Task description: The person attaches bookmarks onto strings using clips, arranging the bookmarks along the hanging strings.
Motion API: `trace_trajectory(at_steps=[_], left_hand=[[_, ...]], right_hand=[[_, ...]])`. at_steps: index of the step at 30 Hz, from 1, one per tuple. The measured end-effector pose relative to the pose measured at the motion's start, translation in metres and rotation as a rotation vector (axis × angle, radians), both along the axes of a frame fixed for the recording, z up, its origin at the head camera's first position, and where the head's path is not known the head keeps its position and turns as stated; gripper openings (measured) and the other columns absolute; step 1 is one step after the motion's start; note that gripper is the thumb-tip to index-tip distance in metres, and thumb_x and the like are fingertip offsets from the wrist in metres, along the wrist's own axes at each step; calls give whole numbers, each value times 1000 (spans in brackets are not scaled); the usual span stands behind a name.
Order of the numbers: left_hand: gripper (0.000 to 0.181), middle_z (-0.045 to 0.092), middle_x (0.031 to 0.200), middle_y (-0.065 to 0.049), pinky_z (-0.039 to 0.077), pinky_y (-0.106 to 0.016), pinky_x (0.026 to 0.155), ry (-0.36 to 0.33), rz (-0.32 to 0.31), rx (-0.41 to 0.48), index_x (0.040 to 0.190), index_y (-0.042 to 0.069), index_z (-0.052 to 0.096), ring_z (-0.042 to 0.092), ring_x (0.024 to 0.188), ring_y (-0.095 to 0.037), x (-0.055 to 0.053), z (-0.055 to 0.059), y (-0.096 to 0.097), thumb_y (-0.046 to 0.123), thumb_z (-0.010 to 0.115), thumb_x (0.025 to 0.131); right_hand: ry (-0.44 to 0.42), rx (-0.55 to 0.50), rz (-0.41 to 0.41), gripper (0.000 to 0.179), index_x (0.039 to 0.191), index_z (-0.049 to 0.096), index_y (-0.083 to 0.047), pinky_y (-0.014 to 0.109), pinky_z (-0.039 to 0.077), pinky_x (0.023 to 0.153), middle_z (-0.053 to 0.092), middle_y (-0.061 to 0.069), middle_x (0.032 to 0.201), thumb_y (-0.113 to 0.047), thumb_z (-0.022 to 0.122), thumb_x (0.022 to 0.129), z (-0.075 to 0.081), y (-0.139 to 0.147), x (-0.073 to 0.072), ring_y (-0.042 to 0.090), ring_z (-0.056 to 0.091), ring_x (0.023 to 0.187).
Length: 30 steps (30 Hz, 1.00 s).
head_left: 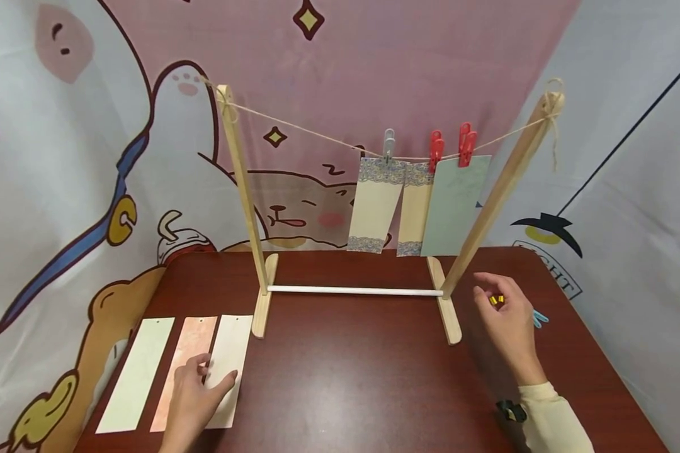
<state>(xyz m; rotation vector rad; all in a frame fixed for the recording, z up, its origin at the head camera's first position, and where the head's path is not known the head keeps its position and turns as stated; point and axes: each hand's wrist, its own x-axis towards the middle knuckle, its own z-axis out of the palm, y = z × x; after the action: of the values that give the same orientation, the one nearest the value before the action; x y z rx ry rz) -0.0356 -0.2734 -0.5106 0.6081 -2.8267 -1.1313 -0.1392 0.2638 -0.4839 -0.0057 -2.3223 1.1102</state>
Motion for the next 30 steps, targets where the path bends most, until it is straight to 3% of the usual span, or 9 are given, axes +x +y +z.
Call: trace_trajectory(at_steps=[12,18,24,30], left_hand=[[73,48,99,-18,40,-40,70,-37,-21,-18,130,-13,52,47,88,-29,5,-5,-8,30,91,85],[76,49,97,-19,41,-40,68,-34,-17,-37,127,-14,52,48,86,-30,6,-9,-12,33,93,84],[83,46,98,-19,39,-40,68,-49,-14,-45,127,-16,49,47,86,-31,6,-11,-12,40,94,84],[83,48,96,-21,42,-40,67,-81,-57,-51,129,-16,45,50,85,-34,7,-15,-14,32,94,82]], right_hand=[[-135,56,-109,32,133,75,-5,21,36,66,63,13,113,-14,75,102,-7,11,-1,18,52,86],[-197,73,-108,34,135,72,-3,24,38,65,63,17,121,-15,73,103,-19,18,-1,22,56,92],[-255,128,-68,44,141,65,3,44,42,75,59,27,126,-13,75,101,-24,21,-4,38,57,98],[-366,151,-69,52,146,55,9,66,49,88,47,36,141,-15,72,103,-29,31,-4,49,52,111]])
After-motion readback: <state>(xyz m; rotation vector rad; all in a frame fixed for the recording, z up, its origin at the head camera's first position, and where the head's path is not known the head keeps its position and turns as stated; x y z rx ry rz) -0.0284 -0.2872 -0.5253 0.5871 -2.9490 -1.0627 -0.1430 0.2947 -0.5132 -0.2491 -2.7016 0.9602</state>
